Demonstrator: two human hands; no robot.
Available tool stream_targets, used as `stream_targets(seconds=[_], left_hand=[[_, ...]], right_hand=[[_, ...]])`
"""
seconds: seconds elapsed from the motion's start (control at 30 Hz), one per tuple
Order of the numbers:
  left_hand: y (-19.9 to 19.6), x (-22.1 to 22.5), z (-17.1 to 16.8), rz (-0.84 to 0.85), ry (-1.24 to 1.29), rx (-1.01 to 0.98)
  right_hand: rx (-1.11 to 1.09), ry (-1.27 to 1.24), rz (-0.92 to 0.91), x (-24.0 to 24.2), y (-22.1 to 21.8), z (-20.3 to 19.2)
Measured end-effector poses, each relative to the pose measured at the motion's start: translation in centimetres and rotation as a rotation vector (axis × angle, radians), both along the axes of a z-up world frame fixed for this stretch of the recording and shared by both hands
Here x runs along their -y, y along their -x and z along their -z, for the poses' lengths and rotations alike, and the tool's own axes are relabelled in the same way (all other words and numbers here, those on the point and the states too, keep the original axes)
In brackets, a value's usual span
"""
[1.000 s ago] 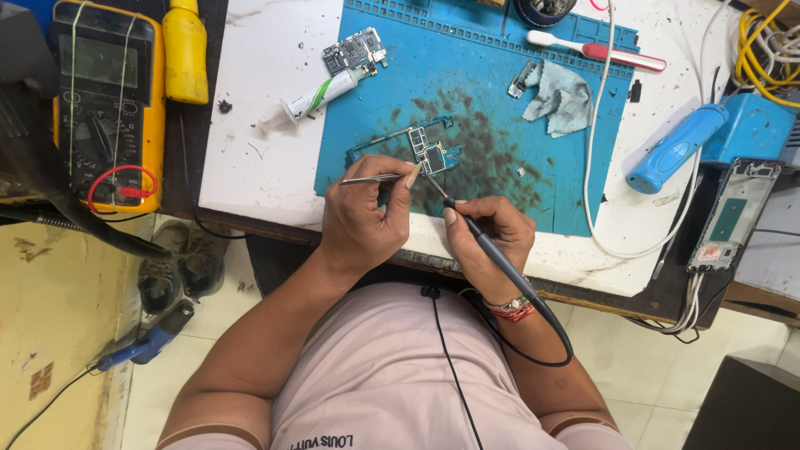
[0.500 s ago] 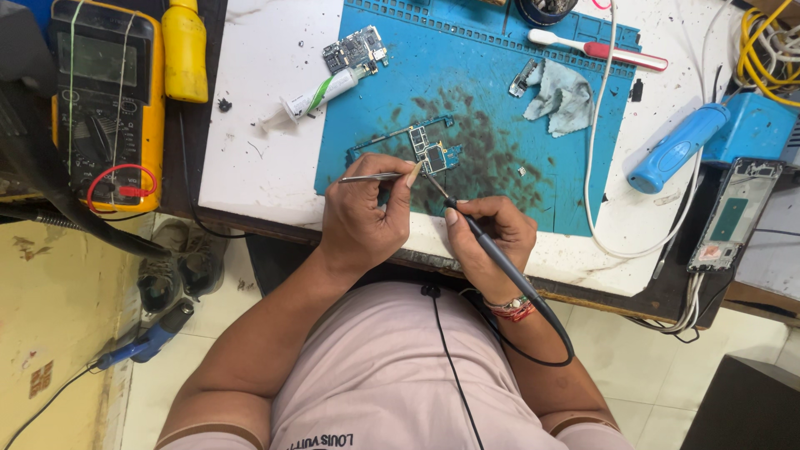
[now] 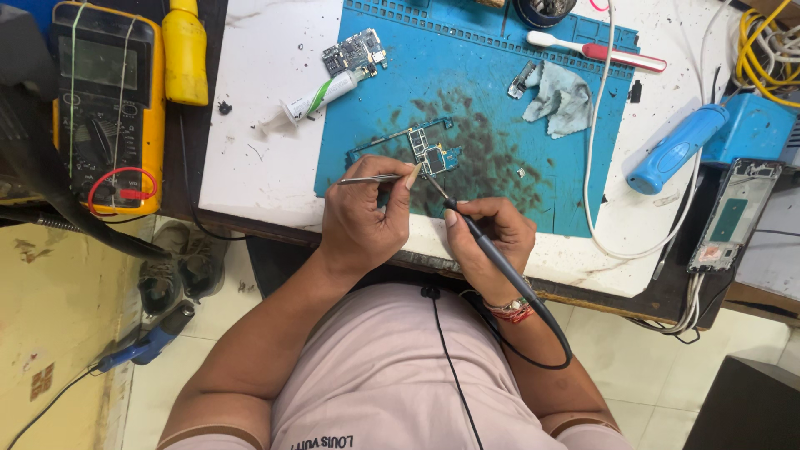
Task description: The person uses a soldering iron and tweezers to work on a small circuit board placed on a blue mat. They apply flux from a syringe and continue soldering specific points on the board. Finally, the person picks up a smartphone and tests its screen functionality by tapping the display.
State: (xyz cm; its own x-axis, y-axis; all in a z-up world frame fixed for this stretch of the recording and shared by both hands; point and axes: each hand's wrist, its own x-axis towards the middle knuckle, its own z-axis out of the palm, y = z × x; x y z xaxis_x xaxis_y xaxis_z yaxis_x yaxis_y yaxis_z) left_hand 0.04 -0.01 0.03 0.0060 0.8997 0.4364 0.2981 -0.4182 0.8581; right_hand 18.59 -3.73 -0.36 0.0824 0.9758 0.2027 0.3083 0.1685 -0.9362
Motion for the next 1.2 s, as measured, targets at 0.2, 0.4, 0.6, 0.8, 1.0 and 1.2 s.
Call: stream_targets(seconds=[0.2, 0.4, 0.6, 0.8, 1.0, 1.2], left_hand=[[0.0, 0.04, -0.07, 0.005, 0.014, 0.02], [0.04, 0.03, -0.12, -0.004, -0.006, -0.002], [0.06, 0.04, -0.24, -0.008, 0.017, 0.01], [0.09, 0.0, -0.2, -0.011, 0.018, 0.019], [0.04, -0.05, 0.06, 0.003, 0.023, 0.018], [0.02, -0.02, 0.09, -0.001, 0.016, 0.023]], right_hand=[[0.022, 0.001, -0.002, -0.07, -0.02, -0.14], [0.03, 0.012, -0.002, 0.0, 0.02, -0.22], [0.037, 0.002, -0.006, -0.04, -0.02, -0.14], [0.021, 0.009, 0.001, -0.05, 0.03, -0.13], [-0.002, 0.018, -0.005, 0.0, 0.03, -0.14], [0.006, 0.012, 0.006, 0.02, 0.05, -0.16]])
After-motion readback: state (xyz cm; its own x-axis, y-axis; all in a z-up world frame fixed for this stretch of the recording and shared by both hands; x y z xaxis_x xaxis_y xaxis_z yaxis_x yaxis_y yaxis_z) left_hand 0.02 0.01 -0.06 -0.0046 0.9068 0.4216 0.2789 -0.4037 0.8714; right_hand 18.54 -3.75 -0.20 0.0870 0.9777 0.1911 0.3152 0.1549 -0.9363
